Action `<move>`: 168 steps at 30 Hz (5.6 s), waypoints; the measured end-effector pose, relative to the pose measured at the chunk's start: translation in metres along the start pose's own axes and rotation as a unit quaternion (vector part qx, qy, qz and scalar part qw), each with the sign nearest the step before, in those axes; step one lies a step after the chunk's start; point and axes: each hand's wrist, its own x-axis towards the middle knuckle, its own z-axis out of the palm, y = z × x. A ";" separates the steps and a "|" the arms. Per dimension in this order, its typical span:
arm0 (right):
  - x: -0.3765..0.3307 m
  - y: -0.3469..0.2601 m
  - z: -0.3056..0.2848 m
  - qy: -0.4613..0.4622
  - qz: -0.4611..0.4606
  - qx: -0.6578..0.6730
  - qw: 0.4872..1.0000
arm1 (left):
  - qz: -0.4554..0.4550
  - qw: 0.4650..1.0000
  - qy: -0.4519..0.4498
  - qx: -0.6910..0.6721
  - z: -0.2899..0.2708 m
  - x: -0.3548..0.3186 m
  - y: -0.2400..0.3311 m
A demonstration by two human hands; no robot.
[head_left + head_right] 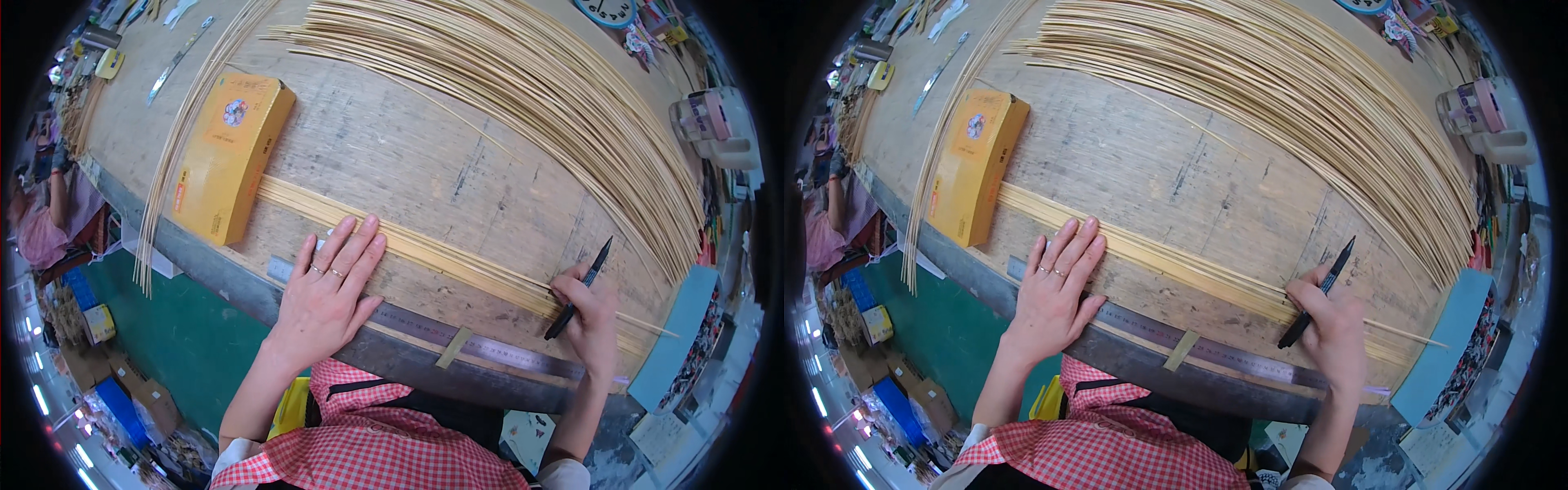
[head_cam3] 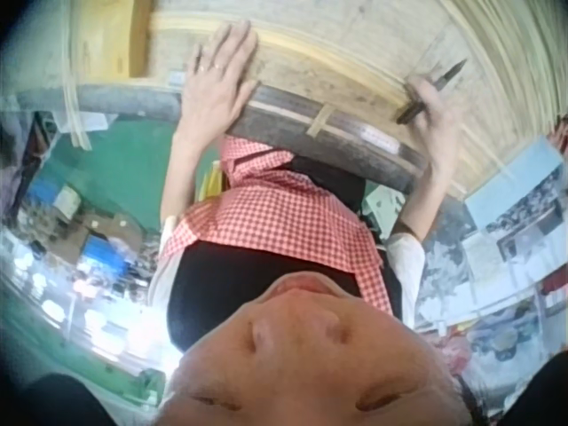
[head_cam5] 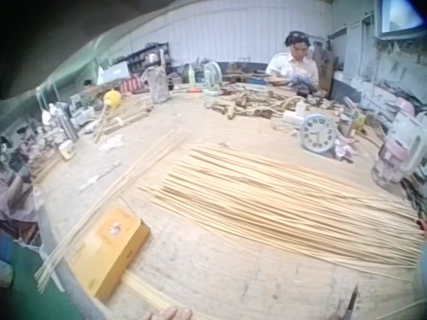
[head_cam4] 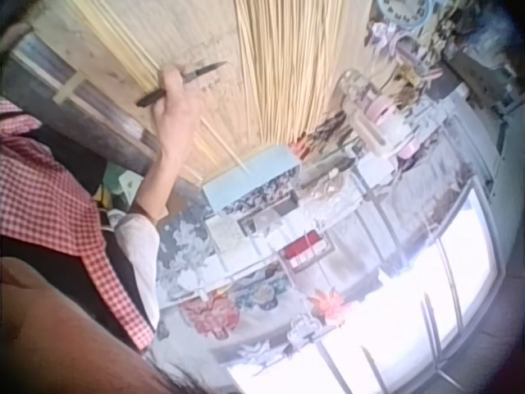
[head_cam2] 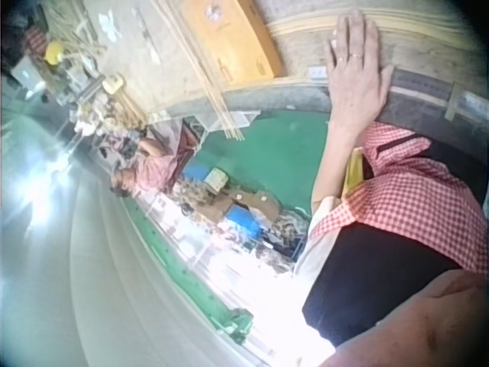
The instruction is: The person aligns bamboo sticks on a wooden workbench and uses a black marker to make marks on them. They repeatedly measure and mark the sticks, occasionally using a small rectangular block as a guide. The sticks are handled one at a time or in small groups.
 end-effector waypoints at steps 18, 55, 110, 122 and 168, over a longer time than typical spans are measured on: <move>0.096 0.004 0.008 0.203 -0.052 -0.064 0.976 | -0.003 1.000 0.008 -0.009 0.001 0.000 -0.001; -0.019 0.006 0.019 0.057 0.000 0.040 0.998 | 0.027 0.999 -0.002 -0.043 -0.001 0.009 -0.007; 0.115 -0.044 0.027 0.135 -0.144 -0.058 0.979 | 0.027 0.999 0.000 -0.033 -0.002 0.009 -0.004; 0.098 0.028 0.003 0.205 -0.042 -0.179 0.961 | 0.018 0.999 0.000 -0.049 -0.004 0.007 -0.005; -0.027 0.026 -0.019 0.028 0.108 0.003 0.994 | 0.028 0.998 0.006 -0.048 -0.003 0.008 -0.007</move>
